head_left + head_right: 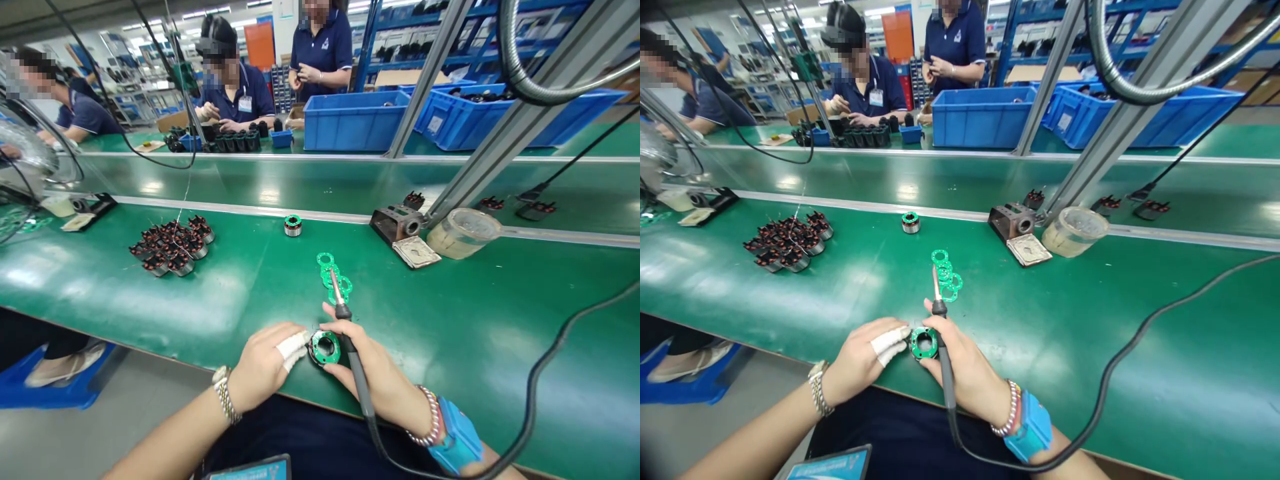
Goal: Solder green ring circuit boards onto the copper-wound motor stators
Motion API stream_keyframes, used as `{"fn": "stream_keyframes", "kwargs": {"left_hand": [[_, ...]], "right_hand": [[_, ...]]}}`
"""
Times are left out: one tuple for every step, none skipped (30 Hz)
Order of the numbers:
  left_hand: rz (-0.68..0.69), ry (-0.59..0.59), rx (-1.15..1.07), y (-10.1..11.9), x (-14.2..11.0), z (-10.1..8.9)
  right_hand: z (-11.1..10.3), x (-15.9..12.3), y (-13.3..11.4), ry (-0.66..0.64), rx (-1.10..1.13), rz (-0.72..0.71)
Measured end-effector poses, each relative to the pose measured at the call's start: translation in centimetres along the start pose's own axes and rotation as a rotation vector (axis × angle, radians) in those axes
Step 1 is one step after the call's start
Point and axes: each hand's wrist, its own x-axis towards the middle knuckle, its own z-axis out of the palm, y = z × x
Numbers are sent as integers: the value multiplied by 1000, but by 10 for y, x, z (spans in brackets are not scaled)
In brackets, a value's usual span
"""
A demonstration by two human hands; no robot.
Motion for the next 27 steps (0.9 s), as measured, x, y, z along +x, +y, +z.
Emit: {"fn": "stream_keyframes", "kwargs": {"left_hand": [[63,-1,19,-5,4,-1],[112,-5,31,-8,8,-3],[153,-8,41,-11,12,-5],[193,-19,52,-12,15,-7],[232,-36,68,-13,18,-9],[268,-56,87,-14,20,-12],[301,-70,108,-15,21,-14],[326,-76,128,-16,22,-15],[339,-74,144,-17,22,-16],[342,-70,151,-18,22,-16],[341,-64,151,-20,21,-16],[340,-62,143,-21,20,-14],[335,-57,129,-21,19,-12],[324,-50,114,-21,17,-10],[305,-36,101,-20,15,-7],[273,-18,94,-18,14,-3],[227,1,90,-14,12,1],[165,22,87,-10,10,4],[90,45,80,-4,8,8],[11,64,63,2,6,11],[-68,78,33,7,4,13],[-137,87,-4,13,1,15],[-191,90,-45,18,-1,16],[-226,85,-84,22,-4,17],[-246,74,-117,25,-7,17],[-259,69,-140,27,-9,18],[-270,65,-160,29,-12,18]], "right_hand": [[1,0,1,-2,0,2],[1,1,1,-4,1,0],[1,1,2,-7,2,-3],[2,2,2,-11,2,-6],[1,2,2,-12,2,-9],[1,3,2,-15,0,-11],[1,3,2,-16,-1,-13],[0,3,2,-17,-1,-14],[0,3,2,-18,-1,-15],[0,2,3,-18,-1,-16],[0,2,3,-17,-1,-17],[0,1,3,-16,-1,-16],[1,1,3,-15,-2,-15],[1,1,3,-16,-4,-13],[2,0,3,-15,-6,-11],[3,0,2,-10,-11,-7],[4,0,1,1,-19,-4],[6,-1,1,18,-29,3],[7,-2,0,38,-39,11],[9,-3,-1,61,-48,21],[11,-4,-2,81,-53,31],[12,-5,-2,95,-53,40],[13,-6,-2,102,-47,46],[14,-6,-2,103,-37,50],[14,-6,-2,96,-24,49],[13,-5,-1,84,-9,46],[13,-4,-1,62,10,39]]}}
